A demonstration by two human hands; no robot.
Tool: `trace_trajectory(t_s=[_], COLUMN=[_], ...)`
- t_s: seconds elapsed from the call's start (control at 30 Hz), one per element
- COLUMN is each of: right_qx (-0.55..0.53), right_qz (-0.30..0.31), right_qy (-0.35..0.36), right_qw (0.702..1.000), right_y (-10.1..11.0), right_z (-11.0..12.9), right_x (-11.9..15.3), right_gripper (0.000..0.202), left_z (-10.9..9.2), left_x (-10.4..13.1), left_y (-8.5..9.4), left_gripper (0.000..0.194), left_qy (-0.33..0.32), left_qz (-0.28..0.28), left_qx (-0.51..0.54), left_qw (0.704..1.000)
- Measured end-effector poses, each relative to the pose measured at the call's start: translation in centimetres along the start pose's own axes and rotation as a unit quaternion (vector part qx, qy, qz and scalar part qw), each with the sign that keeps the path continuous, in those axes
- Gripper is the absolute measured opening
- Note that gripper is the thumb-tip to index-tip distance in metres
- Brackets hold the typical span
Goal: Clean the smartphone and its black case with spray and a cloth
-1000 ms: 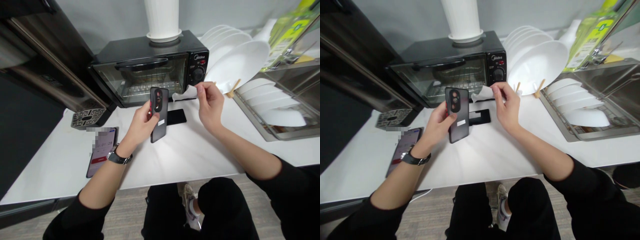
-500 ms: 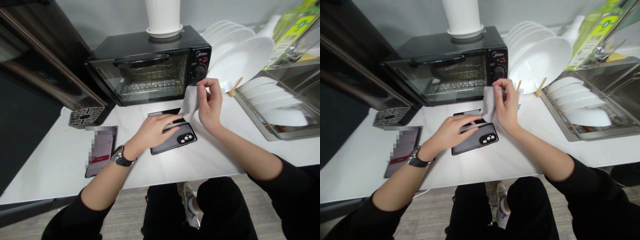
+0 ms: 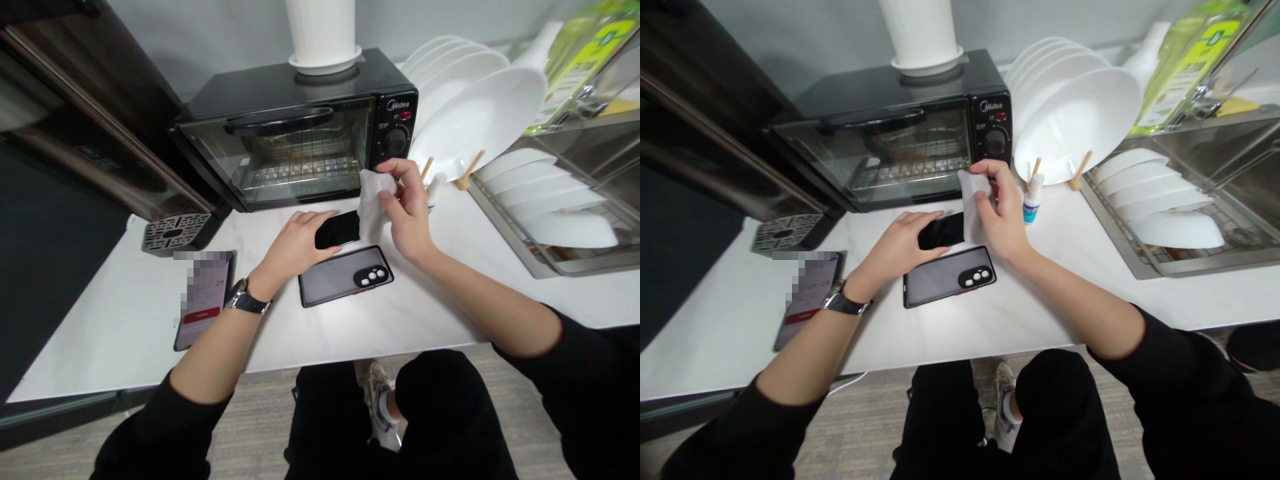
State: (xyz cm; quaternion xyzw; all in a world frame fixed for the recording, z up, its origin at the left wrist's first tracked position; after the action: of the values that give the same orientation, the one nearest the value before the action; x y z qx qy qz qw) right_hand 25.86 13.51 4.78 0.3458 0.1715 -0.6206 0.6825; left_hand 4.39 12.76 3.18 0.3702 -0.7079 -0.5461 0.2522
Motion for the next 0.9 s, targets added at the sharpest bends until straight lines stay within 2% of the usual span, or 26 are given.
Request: trace_trajectory(t_s=[0.07, 0.13, 0.2, 0.23, 0.27, 0.3, 0.37, 0.43, 0.47, 0.53, 0.6, 0.7, 0.83, 0.9], right_qx=[0.001, 0.004, 0.007, 0.01, 0.014, 0.021, 0.044, 0.067, 0.073, 0.071, 0.058, 0.016, -0.071, -0.042], right_qz=[-0.017, -0.052, -0.093, -0.112, -0.127, -0.14, -0.156, -0.172, -0.172, -0.14, -0.075, 0.014, 0.12, 0.141], right_qy=[-0.003, -0.012, -0.012, -0.008, 0.0, 0.011, 0.03, 0.032, 0.025, 0.01, 0.009, -0.003, -0.039, -0.023], right_qw=[1.0, 0.999, 0.996, 0.994, 0.992, 0.99, 0.986, 0.982, 0.982, 0.988, 0.995, 1.0, 0.989, 0.989], right_y=[0.2, 0.5, 1.0, 1.2, 1.5, 1.7, 2.1, 2.4, 2.4, 2.0, 1.1, 0.0, -1.1, -1.3], right_z=[0.1, 0.2, 0.4, 0.5, 0.7, 0.9, 1.3, 1.6, 1.7, 1.8, 2.0, 1.8, 1.0, 1.0], right_x=[0.0, 0.0, -0.1, -0.1, -0.2, -0.2, -0.4, -0.4, -0.4, -0.4, -0.3, -0.2, -0.4, -0.5], right_gripper=[0.036, 0.035, 0.033, 0.032, 0.03, 0.028, 0.024, 0.023, 0.024, 0.027, 0.029, 0.032, 0.039, 0.041], left_z=[-0.2, -0.1, 0.1, 0.2, 0.1, -0.3, -1.5, -3.1, -3.8, -4.7, -5.2, -5.0, -5.0, -5.3], left_x=[0.3, 0.6, 0.9, 1.0, 1.0, 0.9, 0.9, 1.0, 1.1, 1.1, 1.1, 0.9, 0.4, 0.1], left_y=[0.9, 1.9, 2.6, 2.6, 2.3, 1.8, 0.5, -0.8, -1.3, -2.2, -2.9, -3.7, -4.2, -4.4], left_gripper=[0.07, 0.063, 0.06, 0.058, 0.057, 0.057, 0.059, 0.057, 0.055, 0.054, 0.053, 0.048, 0.047, 0.049], left_qy=[0.009, 0.023, 0.039, 0.043, 0.046, 0.049, 0.061, 0.08, 0.086, 0.093, 0.099, 0.125, 0.137, 0.121], left_qz=[-0.039, -0.092, -0.128, -0.132, -0.123, -0.1, -0.033, 0.018, 0.037, 0.058, 0.071, 0.055, 0.033, 0.039], left_qx=[0.005, 0.054, 0.176, 0.264, 0.365, 0.467, 0.644, 0.75, 0.783, 0.823, 0.844, 0.861, 0.876, 0.879], left_qw=[0.999, 0.994, 0.975, 0.954, 0.922, 0.877, 0.762, 0.656, 0.615, 0.558, 0.523, 0.49, 0.461, 0.46])
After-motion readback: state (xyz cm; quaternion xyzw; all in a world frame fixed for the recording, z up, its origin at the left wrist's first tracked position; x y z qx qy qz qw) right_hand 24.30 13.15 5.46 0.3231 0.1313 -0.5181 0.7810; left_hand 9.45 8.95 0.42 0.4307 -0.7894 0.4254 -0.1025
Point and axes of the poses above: each hand's wrist, its own x-axis away from the middle knuckle, its own y-axis out of the back of the hand, z = x × y, the point moved 5 cm from there along -x, towards the middle knuckle, and after that the axes turned 13 degrees about z, right-handed, at the moved point
